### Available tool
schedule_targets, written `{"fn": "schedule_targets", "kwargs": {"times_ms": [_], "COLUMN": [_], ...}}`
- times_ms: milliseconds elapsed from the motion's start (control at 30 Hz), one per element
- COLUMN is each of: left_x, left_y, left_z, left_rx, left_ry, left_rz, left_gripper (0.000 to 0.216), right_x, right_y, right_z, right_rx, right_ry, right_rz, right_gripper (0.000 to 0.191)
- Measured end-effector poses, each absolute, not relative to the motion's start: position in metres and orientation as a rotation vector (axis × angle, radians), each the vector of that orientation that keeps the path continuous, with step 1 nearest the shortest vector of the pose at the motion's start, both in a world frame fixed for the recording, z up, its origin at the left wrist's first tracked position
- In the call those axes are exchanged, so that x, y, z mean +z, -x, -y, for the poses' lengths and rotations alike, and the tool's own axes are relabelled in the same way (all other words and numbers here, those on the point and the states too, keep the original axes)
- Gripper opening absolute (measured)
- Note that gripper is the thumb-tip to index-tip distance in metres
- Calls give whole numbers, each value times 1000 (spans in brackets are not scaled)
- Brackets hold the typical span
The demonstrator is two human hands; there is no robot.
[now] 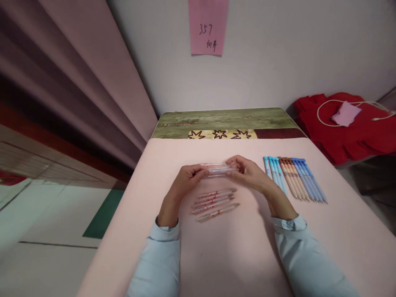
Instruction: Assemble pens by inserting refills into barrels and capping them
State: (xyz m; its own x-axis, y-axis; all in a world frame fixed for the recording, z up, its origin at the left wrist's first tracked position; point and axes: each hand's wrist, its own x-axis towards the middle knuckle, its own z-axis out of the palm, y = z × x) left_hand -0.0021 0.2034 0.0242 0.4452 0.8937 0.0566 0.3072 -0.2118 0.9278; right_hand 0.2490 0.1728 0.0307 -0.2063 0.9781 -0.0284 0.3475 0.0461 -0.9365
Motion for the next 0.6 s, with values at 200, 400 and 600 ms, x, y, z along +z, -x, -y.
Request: {"fn": "schedule_targets", "kwargs": {"times_ms": [200, 400, 600], "left_x": [24, 25, 25], "left_y": [2, 1, 2], "left_z": [-203, -202, -202], "left_rx": [742, 713, 682], "left_ry": [-1733, -1723, -1710], "left_rz": [-1033, -1013, -999], "left_gripper": [26, 28, 30], "right_x": [28, 29, 27], "right_y": [-251, -253, -253], "right_z": [-174, -172, -172], "right_rx": [1192, 1233, 1324], "right_ry": [1373, 1422, 1316], "right_rz": [1656, 1711, 1626], "right_gripper": [39, 36, 32]}}
